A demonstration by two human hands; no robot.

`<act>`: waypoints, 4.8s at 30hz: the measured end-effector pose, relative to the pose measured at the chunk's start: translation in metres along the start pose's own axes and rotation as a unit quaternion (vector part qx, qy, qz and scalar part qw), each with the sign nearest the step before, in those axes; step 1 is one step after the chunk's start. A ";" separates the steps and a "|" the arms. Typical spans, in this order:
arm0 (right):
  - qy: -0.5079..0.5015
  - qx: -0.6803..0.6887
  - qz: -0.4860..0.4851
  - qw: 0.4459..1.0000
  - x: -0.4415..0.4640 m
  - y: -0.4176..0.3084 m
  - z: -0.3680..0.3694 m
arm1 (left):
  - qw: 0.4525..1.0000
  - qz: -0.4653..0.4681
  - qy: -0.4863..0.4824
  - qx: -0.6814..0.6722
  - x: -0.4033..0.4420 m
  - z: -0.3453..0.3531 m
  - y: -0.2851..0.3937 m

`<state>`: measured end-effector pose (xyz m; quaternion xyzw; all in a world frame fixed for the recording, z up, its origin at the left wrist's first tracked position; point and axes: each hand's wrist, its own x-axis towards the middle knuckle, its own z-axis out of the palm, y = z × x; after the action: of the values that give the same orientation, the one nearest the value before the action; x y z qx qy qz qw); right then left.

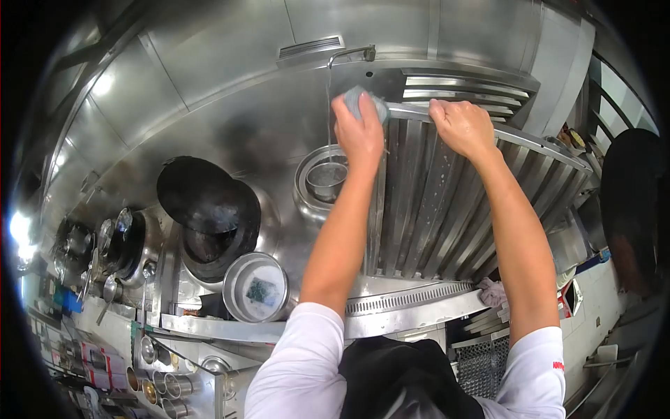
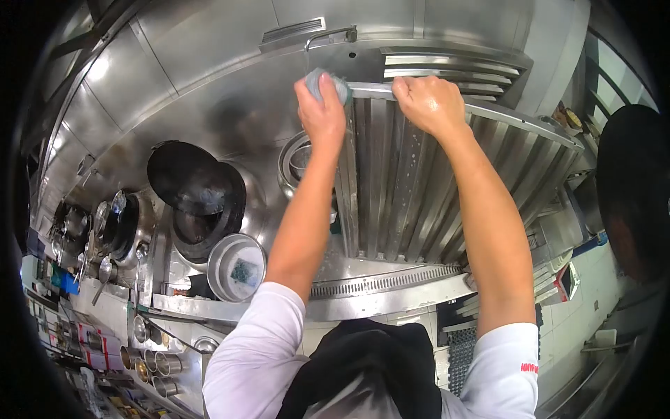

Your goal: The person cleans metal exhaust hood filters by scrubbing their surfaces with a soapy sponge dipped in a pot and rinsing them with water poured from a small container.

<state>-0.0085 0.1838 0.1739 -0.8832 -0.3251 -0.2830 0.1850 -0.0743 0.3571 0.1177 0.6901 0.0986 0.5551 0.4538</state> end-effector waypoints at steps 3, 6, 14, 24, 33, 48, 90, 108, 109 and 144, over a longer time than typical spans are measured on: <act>-0.014 -0.019 0.003 1.000 0.002 0.006 0.006 | 0.988 0.024 0.072 0.134 -0.079 0.004 -0.086; -0.034 -0.044 0.019 0.998 0.002 0.002 0.005 | 0.948 -0.072 -0.142 0.276 -0.205 -0.045 -0.192; -0.114 0.003 -0.094 0.989 -0.002 0.020 -0.017 | 0.921 -0.169 -0.019 0.349 -0.156 -0.297 -0.131; 0.010 -0.042 -0.006 0.999 -0.015 -0.013 0.006 | 0.544 -0.366 -0.561 0.505 -0.208 -0.438 -0.286; 0.101 -0.022 -0.076 0.992 -0.019 -0.002 0.011 | 0.574 -0.284 -0.587 0.496 -0.212 -0.434 -0.286; 0.051 -0.024 -0.087 0.995 -0.016 0.012 0.002 | 0.657 -0.289 -0.457 0.525 -0.191 -0.419 -0.240; -0.230 0.020 -0.006 0.973 -0.003 0.068 -0.052 | 0.909 -0.155 0.000 0.388 -0.143 -0.306 -0.116; -0.124 -0.014 -0.015 0.992 -0.017 0.054 -0.040 | 0.977 0.155 0.130 0.066 -0.123 0.099 0.031; -0.123 -0.016 -0.013 0.992 -0.019 0.055 -0.039 | 0.978 0.149 0.124 0.073 -0.132 0.096 0.030; -0.099 -0.018 -0.019 0.995 -0.017 0.057 -0.034 | 0.921 0.352 -0.079 0.146 -0.100 0.055 0.005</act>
<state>0.0068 0.1175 0.1817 -0.9036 -0.3537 -0.2034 0.1303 -0.0654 0.2617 0.0548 0.7806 -0.1071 0.6018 0.1301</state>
